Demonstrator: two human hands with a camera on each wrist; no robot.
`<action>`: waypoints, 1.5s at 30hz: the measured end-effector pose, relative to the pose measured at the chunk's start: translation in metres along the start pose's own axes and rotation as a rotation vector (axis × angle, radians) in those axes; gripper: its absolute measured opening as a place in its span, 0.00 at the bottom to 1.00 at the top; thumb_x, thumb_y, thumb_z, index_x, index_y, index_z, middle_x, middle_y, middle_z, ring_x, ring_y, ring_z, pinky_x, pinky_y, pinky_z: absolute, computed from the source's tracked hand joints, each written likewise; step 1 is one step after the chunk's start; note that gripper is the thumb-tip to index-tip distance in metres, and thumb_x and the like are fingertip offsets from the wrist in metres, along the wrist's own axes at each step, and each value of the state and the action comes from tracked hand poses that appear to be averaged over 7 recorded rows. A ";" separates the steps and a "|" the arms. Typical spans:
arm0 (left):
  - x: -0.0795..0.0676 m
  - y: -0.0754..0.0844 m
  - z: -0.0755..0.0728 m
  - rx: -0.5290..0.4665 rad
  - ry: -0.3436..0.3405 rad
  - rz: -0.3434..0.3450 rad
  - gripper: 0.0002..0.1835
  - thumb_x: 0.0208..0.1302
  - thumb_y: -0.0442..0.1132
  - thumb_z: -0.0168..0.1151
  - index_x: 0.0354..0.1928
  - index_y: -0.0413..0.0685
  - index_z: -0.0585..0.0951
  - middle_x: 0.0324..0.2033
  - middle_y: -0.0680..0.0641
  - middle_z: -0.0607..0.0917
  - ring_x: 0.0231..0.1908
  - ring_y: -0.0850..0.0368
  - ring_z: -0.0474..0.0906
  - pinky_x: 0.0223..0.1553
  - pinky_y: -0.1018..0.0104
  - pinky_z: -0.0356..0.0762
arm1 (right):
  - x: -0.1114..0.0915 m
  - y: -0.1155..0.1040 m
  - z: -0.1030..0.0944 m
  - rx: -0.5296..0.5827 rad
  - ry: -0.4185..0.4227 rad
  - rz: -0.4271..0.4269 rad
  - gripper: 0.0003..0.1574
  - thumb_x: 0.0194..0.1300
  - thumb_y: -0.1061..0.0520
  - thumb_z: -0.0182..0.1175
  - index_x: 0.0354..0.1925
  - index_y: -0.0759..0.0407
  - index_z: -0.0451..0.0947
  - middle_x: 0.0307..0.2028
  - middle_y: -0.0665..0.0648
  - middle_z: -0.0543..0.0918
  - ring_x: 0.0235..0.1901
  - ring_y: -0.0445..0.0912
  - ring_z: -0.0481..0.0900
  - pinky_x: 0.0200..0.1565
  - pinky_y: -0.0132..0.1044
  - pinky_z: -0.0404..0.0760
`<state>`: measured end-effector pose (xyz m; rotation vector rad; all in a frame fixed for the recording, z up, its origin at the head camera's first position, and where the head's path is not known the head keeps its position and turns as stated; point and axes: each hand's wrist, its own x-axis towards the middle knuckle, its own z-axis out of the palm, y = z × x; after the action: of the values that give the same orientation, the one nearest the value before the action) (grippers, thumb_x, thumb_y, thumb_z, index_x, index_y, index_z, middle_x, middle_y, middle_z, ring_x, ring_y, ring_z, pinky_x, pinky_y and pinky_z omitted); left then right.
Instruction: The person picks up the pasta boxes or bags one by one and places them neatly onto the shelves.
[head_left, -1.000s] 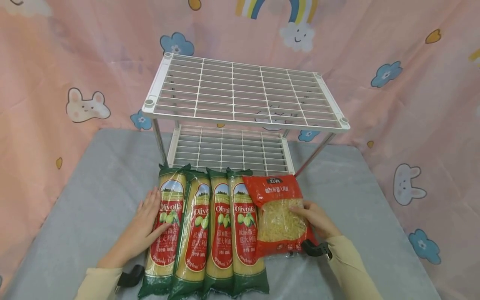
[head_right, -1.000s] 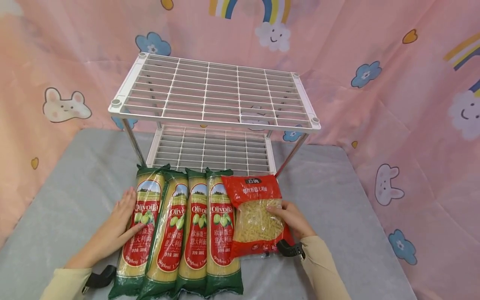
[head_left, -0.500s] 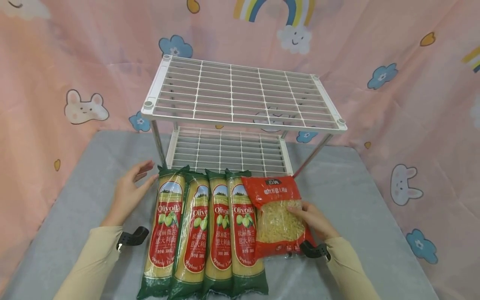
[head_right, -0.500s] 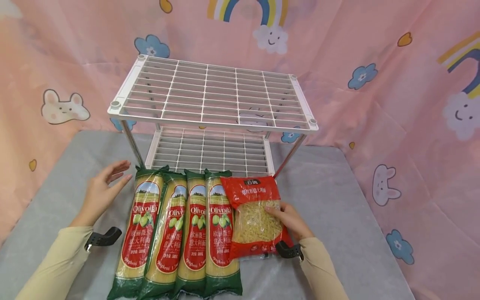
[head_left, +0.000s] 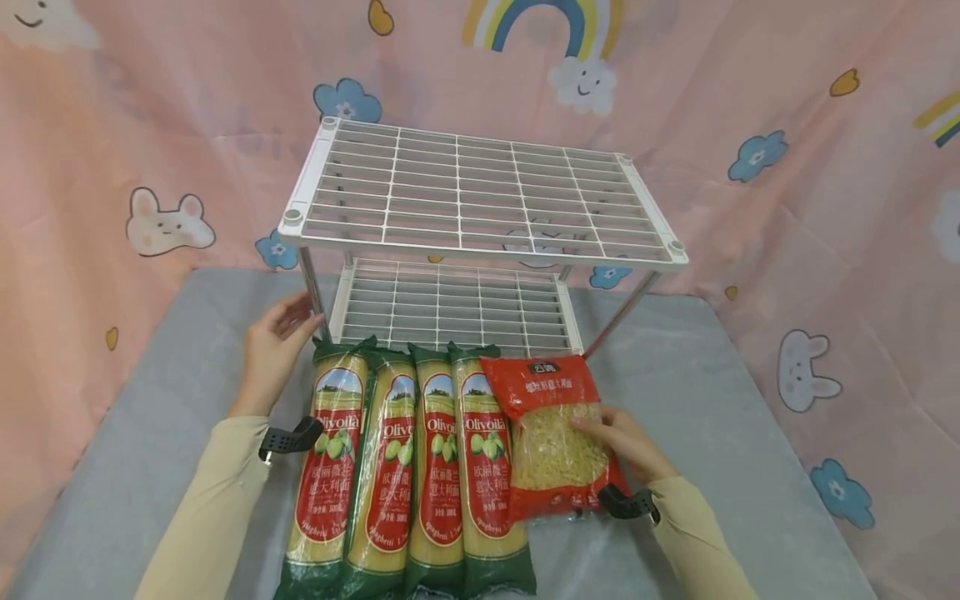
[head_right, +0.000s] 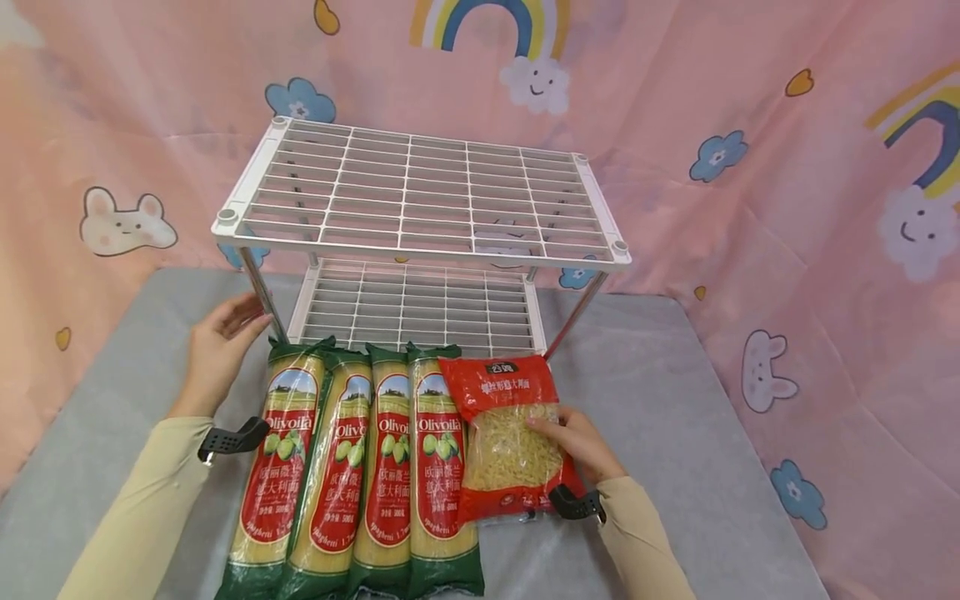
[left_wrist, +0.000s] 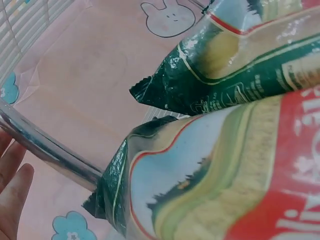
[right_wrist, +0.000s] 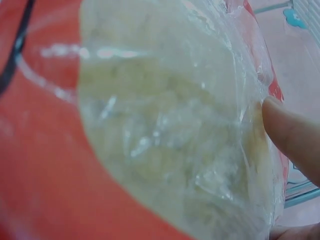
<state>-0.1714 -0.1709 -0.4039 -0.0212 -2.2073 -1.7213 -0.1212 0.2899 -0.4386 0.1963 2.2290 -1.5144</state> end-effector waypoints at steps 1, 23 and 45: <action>0.001 0.000 0.000 -0.003 0.001 0.009 0.22 0.64 0.34 0.62 0.59 0.34 0.73 0.54 0.37 0.78 0.55 0.48 0.74 0.54 0.71 0.72 | 0.000 0.000 0.000 0.005 -0.003 0.001 0.34 0.65 0.50 0.59 0.54 0.78 0.66 0.31 0.55 0.79 0.29 0.43 0.77 0.32 0.37 0.81; 0.006 0.000 0.005 0.094 0.053 0.020 0.14 0.65 0.35 0.60 0.50 0.36 0.80 0.47 0.40 0.83 0.48 0.54 0.80 0.52 0.67 0.76 | -0.002 -0.001 0.019 0.224 0.171 -0.021 0.20 0.57 0.62 0.65 0.43 0.72 0.70 0.26 0.54 0.80 0.21 0.43 0.79 0.26 0.37 0.82; 0.008 -0.001 0.008 0.078 0.066 0.072 0.13 0.64 0.33 0.61 0.47 0.32 0.80 0.45 0.40 0.84 0.48 0.51 0.80 0.51 0.69 0.76 | -0.035 -0.031 0.015 0.239 0.278 -0.160 0.04 0.57 0.65 0.66 0.32 0.64 0.79 0.23 0.50 0.82 0.21 0.40 0.78 0.23 0.33 0.80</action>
<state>-0.1813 -0.1653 -0.4040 -0.0240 -2.1969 -1.5741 -0.0968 0.2688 -0.4012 0.3254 2.3138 -1.9455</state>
